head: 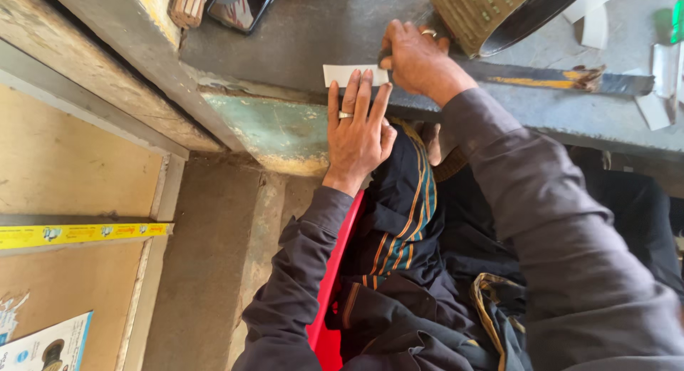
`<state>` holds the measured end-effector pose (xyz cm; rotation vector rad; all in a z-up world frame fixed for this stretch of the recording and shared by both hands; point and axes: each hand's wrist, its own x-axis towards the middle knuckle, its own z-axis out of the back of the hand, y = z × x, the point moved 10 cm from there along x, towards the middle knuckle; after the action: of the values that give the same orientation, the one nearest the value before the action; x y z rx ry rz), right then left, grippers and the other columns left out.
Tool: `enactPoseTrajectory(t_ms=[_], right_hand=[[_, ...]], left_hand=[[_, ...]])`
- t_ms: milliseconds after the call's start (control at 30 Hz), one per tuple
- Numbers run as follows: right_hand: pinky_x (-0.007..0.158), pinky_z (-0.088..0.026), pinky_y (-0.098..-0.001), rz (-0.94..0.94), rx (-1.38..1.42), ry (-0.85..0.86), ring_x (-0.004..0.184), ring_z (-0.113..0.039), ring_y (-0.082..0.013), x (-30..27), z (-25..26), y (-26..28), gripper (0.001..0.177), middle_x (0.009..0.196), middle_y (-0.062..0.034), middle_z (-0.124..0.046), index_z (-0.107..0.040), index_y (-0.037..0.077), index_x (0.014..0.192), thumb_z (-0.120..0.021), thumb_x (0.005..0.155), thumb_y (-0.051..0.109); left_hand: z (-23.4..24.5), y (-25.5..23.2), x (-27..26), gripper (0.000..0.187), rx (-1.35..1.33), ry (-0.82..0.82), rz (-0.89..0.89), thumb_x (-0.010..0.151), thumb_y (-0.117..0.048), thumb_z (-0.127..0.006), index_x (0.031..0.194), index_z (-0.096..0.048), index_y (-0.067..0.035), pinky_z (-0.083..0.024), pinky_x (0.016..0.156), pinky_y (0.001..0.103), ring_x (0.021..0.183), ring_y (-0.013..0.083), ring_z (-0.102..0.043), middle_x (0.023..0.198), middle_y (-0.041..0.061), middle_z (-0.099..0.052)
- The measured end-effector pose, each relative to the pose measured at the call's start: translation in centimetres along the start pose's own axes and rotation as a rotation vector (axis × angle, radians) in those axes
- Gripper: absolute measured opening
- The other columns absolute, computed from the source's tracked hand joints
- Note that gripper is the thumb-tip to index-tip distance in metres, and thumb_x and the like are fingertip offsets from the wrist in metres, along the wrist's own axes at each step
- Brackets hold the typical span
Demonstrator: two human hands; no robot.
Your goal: The person folds small white rectangular pieces of material and inserts them into the slots of a disassembled motor stator. They carefully place the pieces into the grooves between the metal laminations, adjusting the stator's position on the workbench as needed.
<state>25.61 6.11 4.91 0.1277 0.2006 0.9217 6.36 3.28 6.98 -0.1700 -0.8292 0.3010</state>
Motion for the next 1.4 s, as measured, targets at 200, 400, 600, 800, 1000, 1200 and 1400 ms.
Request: enactPoseTrajectory(t_ms=[200, 400, 600, 800, 1000, 1200, 1400], right_hand=[[0.095, -0.031, -0.0721, 0.059, 0.013, -0.156, 0.128, -0.048, -0.0397, -0.1, 0.4, -0.3, 0.039, 0.132, -0.0113, -0.055, -0.052, 0.016, 0.128, -0.071, 0.094, 0.018], [0.094, -0.046, -0.0563, 0.250, 0.230, -0.560, 0.114, -0.057, -0.0410, -3.6, 5.5, 1.7, 0.031, 0.114, -0.0144, -0.063, -0.061, 0.011, 0.111, -0.078, 0.087, 0.019], [0.089, -0.049, -0.0486, 0.277, 0.152, -0.672, 0.108, -0.058, -0.0393, -9.0, 6.5, 3.0, 0.009, 0.106, -0.0143, -0.065, -0.070, 0.009, 0.099, -0.073, 0.093, 0.015], [0.104, -0.050, -0.0455, 0.461, 0.249, -0.924, 0.121, -0.060, -0.0333, -20.2, 11.5, 2.8, 0.025, 0.124, -0.0114, -0.068, -0.072, 0.009, 0.116, -0.069, 0.091, 0.006], [0.088, -0.050, -0.0265, 0.055, 1.544, -0.308, 0.101, -0.064, -0.0112, -26.0, 5.6, -6.4, 0.029, 0.109, -0.0058, -0.072, -0.065, 0.001, 0.126, -0.066, 0.099, 0.012], [0.065, -0.056, -0.0275, -0.127, 1.879, -0.160, 0.071, -0.072, -0.0152, -27.6, 1.2, -10.7, 0.023, 0.088, -0.0094, -0.076, -0.067, -0.004, 0.108, -0.070, 0.096, 0.016], [0.059, -0.054, -0.0261, -0.190, 1.918, -0.162, 0.066, -0.071, -0.0140, -27.0, -2.6, -14.2, 0.021, 0.084, -0.0103, -0.076, -0.070, -0.005, 0.104, -0.071, 0.095, 0.014]], left_hand=[[0.1, -0.2, -0.1, 0.060, 0.002, 0.003, -0.009, 0.086, -0.022, -0.062, 0.144, -0.055, -0.007, -0.019, 0.129, 0.060, 0.150, 0.0373, -0.037, 0.154, 0.022, -0.048], [3.0, -1.5, 1.0, 0.064, 0.119, -0.007, -0.122, 0.086, -0.024, -0.067, 0.147, -0.053, -0.012, -0.028, 0.120, 0.055, 0.141, 0.0319, -0.047, 0.148, 0.018, -0.053], [5.8, -2.4, 1.9, 0.034, 0.214, -0.009, -0.290, 0.095, -0.015, -0.068, 0.129, -0.072, -0.013, -0.041, 0.102, 0.041, 0.111, 0.0195, -0.061, 0.112, 0.003, -0.065], [10.0, -5.3, 3.3, 0.014, -0.059, -0.187, -0.096, 0.093, -0.014, -0.076, 0.107, -0.076, -0.012, -0.045, 0.092, 0.041, 0.098, 0.0233, -0.062, 0.098, 0.004, -0.066], [3.8, -8.4, -0.5, 0.016, -1.110, 0.043, 0.627, 0.094, -0.008, -0.076, 0.107, -0.074, 0.000, -0.054, 0.073, 0.025, 0.081, 0.0092, -0.065, 0.091, 0.004, -0.074], [-1.0, -13.6, -0.2, 0.025, -1.373, 0.213, 0.774, 0.094, -0.009, -0.075, 0.114, -0.070, 0.005, -0.055, 0.074, 0.023, 0.081, 0.0077, -0.068, 0.091, 0.005, -0.075], [-2.7, -15.0, 0.8, 0.022, -1.069, 0.357, 0.662, 0.095, -0.013, -0.075, 0.109, -0.075, 0.003, -0.054, 0.068, 0.022, 0.076, 0.0062, -0.066, 0.084, 0.005, -0.075]])
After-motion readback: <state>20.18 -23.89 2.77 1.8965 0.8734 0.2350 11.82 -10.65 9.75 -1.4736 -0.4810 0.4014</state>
